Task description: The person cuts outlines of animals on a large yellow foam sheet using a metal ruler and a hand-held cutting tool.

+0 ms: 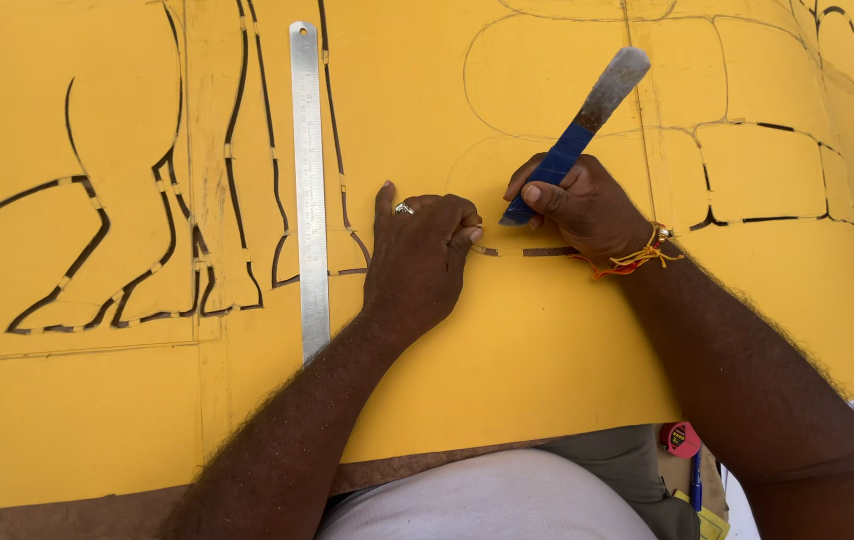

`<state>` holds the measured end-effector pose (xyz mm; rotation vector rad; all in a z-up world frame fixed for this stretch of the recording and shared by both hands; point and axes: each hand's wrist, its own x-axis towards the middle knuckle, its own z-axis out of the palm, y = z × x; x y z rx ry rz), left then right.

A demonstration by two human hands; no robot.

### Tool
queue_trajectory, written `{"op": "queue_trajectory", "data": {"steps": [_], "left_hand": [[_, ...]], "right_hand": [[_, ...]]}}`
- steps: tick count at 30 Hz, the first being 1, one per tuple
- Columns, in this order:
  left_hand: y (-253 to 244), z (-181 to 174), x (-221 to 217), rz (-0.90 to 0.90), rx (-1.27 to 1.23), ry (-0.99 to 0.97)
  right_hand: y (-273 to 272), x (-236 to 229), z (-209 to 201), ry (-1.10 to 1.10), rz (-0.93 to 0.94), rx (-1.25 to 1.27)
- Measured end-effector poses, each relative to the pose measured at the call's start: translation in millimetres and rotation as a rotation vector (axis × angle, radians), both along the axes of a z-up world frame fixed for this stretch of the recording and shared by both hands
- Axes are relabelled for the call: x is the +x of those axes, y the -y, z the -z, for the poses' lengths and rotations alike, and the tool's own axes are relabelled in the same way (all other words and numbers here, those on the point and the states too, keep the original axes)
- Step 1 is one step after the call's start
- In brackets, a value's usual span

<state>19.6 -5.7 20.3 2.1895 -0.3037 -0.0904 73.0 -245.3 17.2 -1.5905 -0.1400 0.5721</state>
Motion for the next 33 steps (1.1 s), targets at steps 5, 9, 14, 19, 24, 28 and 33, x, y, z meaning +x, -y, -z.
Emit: {"op": "queue_trajectory", "data": {"steps": [5, 9, 14, 19, 24, 28, 33], "left_hand": [[-3, 7, 4, -0.129, -0.194, 0.090], [-3, 12, 3, -0.186, -0.225, 0.186], [-7, 20, 5, -0.302, -0.541, -0.023], [-17, 27, -2, -0.366, -0.464, 0.216], [-42, 22, 4, -0.609, 0.118, 0.350], [-50, 14, 4, -0.532, 0.250, 0.487], [-24, 9, -14, -0.146, 0.253, 0.361]], "right_hand": [[-3, -3, 2, 0.019, 0.072, 0.008], [-5, -4, 4, 0.039, 0.062, -0.016], [-17, -6, 3, 0.135, -0.013, -0.252], [-31, -10, 0, 0.139, -0.006, -0.335], [-33, -5, -4, 0.200, -0.070, -0.422], [-36, -3, -11, 0.340, -0.227, -0.509], [-36, 0, -16, 0.345, -0.329, -0.556]]}}
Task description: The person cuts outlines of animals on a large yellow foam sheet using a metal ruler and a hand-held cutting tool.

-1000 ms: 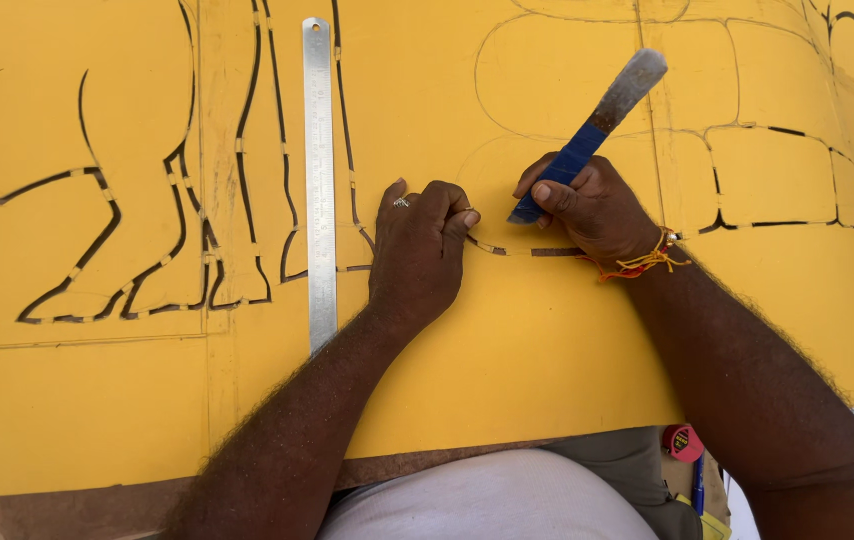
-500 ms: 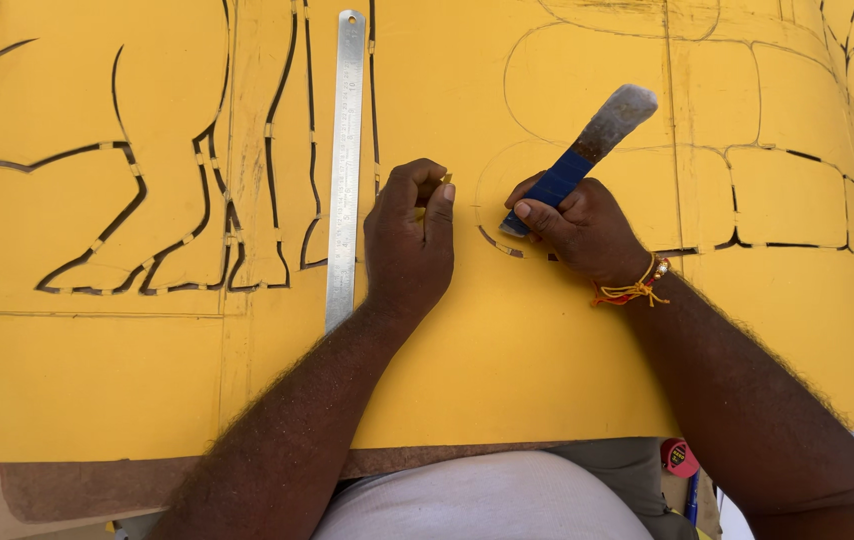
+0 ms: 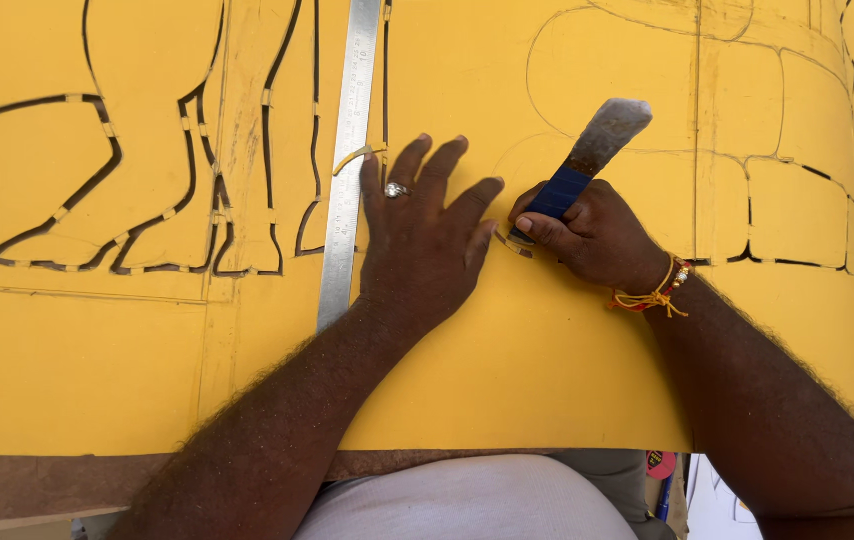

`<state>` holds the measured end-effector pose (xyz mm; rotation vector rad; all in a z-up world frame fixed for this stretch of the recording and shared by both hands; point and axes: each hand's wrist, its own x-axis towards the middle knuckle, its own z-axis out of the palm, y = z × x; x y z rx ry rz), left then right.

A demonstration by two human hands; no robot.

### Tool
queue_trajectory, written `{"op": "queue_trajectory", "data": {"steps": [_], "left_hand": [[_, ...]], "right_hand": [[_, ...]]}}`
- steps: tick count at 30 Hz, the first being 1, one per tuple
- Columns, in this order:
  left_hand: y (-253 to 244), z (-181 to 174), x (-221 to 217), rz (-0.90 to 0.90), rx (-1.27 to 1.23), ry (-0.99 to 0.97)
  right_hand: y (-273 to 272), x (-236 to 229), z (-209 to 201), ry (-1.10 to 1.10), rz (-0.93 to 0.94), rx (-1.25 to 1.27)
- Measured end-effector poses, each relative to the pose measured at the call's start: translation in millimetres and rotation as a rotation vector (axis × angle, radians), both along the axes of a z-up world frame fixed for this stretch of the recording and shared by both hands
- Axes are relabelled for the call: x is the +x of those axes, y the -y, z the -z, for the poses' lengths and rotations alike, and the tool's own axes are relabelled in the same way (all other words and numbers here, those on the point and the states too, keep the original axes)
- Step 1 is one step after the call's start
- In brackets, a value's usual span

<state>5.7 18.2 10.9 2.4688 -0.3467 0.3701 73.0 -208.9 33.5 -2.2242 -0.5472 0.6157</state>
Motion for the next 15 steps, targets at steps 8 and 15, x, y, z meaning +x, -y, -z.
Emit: {"op": "queue_trajectory", "data": {"steps": [8, 15], "left_hand": [[6, 9, -3, 0.085, 0.068, -0.058], [3, 11, -3, 0.110, 0.041, -0.097]], "right_hand": [[-3, 2, -2, 0.064, -0.115, 0.011], [-9, 16, -20, -0.090, -0.158, -0.251]]}}
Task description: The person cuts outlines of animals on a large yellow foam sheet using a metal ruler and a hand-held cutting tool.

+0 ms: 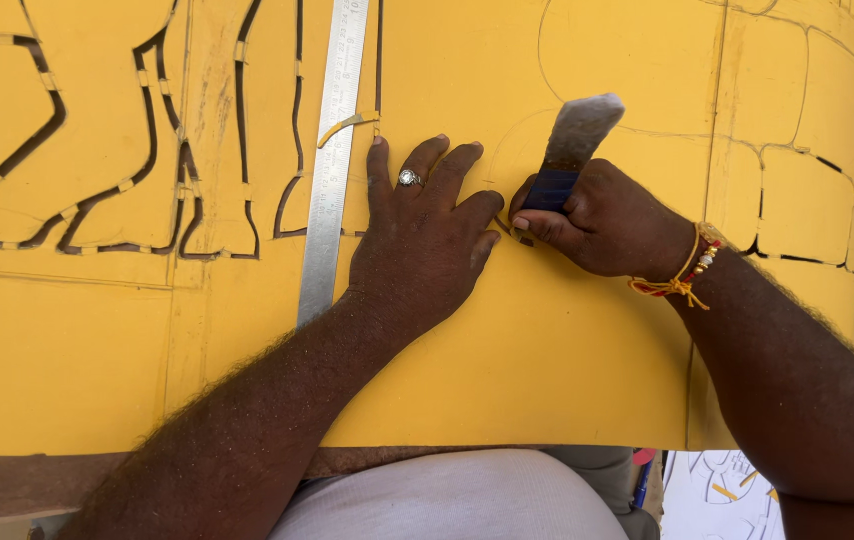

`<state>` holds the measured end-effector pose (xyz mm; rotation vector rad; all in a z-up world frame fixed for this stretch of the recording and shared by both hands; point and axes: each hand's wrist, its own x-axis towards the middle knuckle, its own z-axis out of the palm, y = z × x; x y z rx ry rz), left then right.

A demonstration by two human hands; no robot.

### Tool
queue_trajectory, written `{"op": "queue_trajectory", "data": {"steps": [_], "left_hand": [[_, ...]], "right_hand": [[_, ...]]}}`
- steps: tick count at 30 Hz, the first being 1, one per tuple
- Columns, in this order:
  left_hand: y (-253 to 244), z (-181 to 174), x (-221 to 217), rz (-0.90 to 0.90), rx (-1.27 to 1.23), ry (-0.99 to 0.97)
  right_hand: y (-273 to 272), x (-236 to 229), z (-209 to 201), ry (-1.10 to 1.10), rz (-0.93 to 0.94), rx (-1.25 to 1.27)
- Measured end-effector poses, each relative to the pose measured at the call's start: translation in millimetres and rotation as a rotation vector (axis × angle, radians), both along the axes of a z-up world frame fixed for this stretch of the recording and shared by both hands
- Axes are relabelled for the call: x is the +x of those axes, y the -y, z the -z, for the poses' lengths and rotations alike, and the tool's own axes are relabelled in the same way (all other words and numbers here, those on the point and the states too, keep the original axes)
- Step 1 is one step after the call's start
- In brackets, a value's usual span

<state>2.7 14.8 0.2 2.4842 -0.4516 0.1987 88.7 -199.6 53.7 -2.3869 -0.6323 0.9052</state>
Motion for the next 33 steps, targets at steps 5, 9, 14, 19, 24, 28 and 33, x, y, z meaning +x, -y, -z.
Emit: {"op": "queue_trajectory", "data": {"steps": [5, 9, 14, 19, 24, 28, 33], "left_hand": [[-1, -2, -1, 0.001, -0.003, 0.004], [-1, -4, -2, 0.027, -0.001, 0.000], [1, -7, -1, 0.048, 0.006, -0.017], [1, -7, -1, 0.055, 0.042, -0.032], [7, -6, -3, 0.096, 0.004, 0.003], [21, 0, -4, 0.057, 0.025, 0.030], [22, 0, -5, 0.050, -0.156, 0.133]], "right_hand": [[3, 10, -5, 0.002, -0.174, -0.181], [20, 5, 4, -0.035, -0.071, -0.098], [35, -11, 23, -0.103, 0.192, 0.382], [44, -16, 23, -0.024, 0.110, 0.362], [50, -20, 30, -0.227, 0.393, 0.621], [53, -24, 38, -0.162, 0.440, 0.598], [48, -22, 41, -0.195, 0.525, 0.862]]}}
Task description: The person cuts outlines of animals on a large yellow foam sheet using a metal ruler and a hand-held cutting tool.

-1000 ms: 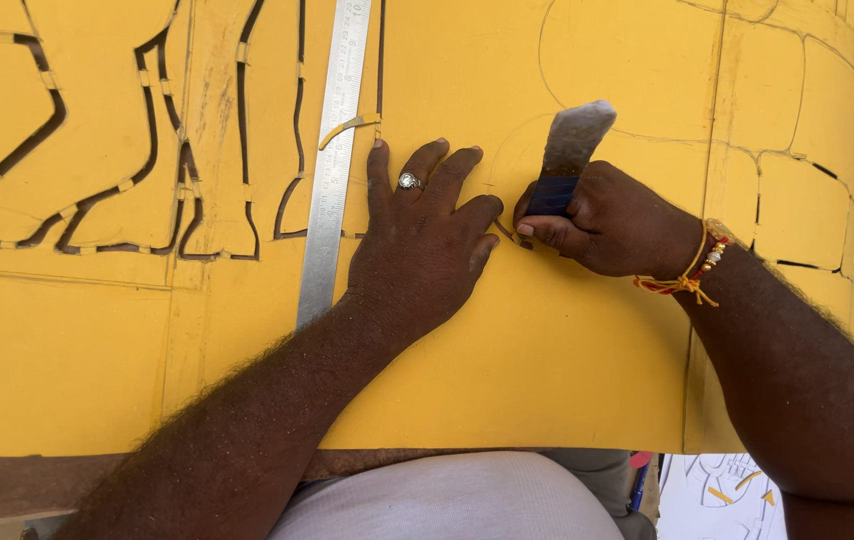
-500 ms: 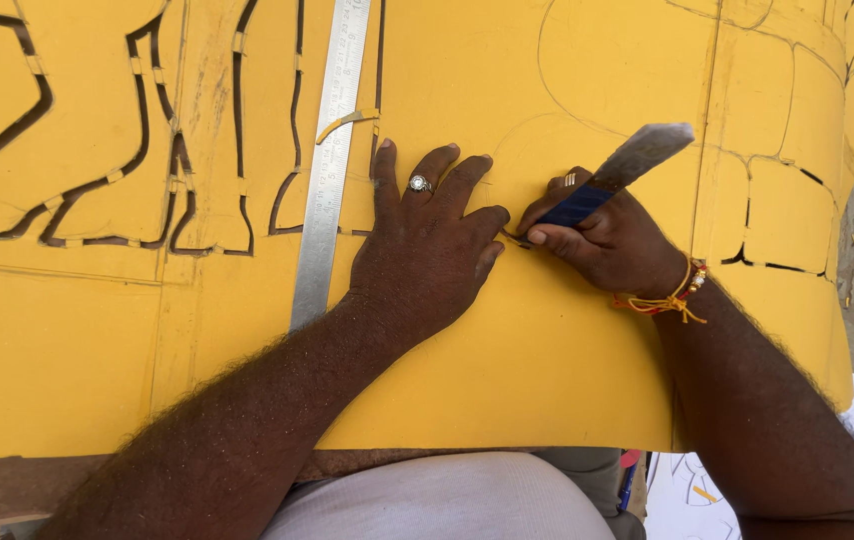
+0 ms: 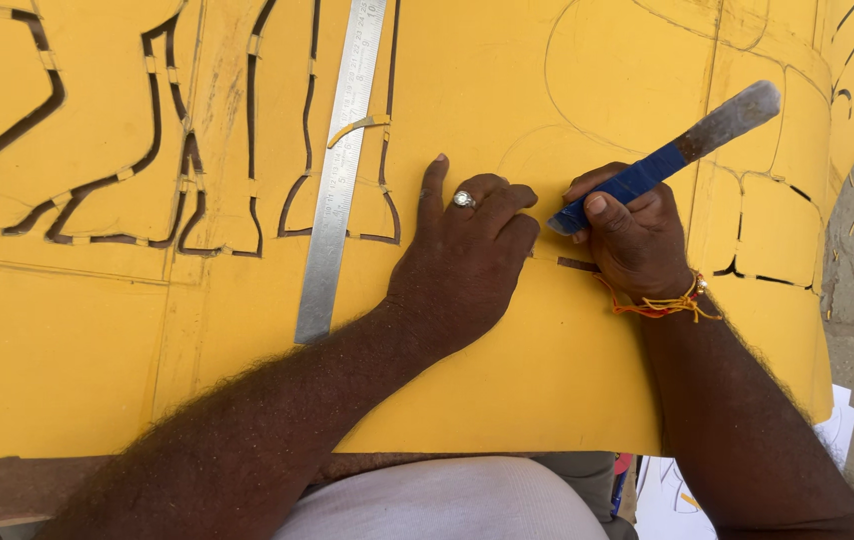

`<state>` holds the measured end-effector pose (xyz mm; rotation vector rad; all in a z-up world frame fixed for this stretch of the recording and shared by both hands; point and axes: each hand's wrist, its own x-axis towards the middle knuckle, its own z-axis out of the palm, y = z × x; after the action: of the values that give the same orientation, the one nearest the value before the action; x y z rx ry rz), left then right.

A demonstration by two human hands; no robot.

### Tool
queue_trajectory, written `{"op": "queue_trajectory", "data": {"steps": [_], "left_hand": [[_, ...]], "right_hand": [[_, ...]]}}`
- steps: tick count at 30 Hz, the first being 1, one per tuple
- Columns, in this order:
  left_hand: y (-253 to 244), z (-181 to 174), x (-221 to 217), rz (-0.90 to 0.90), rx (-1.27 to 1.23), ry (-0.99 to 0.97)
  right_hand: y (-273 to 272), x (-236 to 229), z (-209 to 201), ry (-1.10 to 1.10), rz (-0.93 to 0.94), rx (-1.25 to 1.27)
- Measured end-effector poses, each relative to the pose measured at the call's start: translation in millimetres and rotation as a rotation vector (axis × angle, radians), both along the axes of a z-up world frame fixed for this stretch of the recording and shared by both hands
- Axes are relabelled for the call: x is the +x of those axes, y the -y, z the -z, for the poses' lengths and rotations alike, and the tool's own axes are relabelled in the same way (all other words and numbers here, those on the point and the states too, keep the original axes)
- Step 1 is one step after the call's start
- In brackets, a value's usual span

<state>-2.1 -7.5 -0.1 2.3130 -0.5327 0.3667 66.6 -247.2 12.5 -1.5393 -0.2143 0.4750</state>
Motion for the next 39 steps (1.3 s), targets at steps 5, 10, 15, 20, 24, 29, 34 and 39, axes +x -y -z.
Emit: {"op": "queue_trajectory", "data": {"steps": [5, 10, 15, 20, 24, 29, 34, 39], "left_hand": [[-31, -2, 12, -0.201, -0.128, -0.089], [-51, 2, 24, -0.419, 0.078, -0.066], [-48, 7, 22, -0.290, 0.312, -0.168], [-46, 13, 24, -0.267, 0.341, -0.204], [-47, 14, 22, -0.263, 0.343, -0.191], [-46, 13, 23, -0.258, 0.332, -0.218], [-46, 15, 23, -0.260, 0.338, -0.206], [-44, 16, 22, -0.267, 0.327, -0.203]], "right_hand": [[-29, -13, -3, 0.050, 0.183, -0.223], [-58, -25, -7, 0.121, 0.215, -0.352], [-66, -29, -10, 0.166, 0.206, -0.509], [-68, -28, -11, 0.218, 0.176, -0.564], [-69, -27, -12, 0.213, 0.177, -0.609], [-70, -27, -13, 0.208, 0.168, -0.564], [-72, -27, -13, 0.223, 0.160, -0.609], [-76, -24, -16, 0.235, 0.142, -0.646]]}}
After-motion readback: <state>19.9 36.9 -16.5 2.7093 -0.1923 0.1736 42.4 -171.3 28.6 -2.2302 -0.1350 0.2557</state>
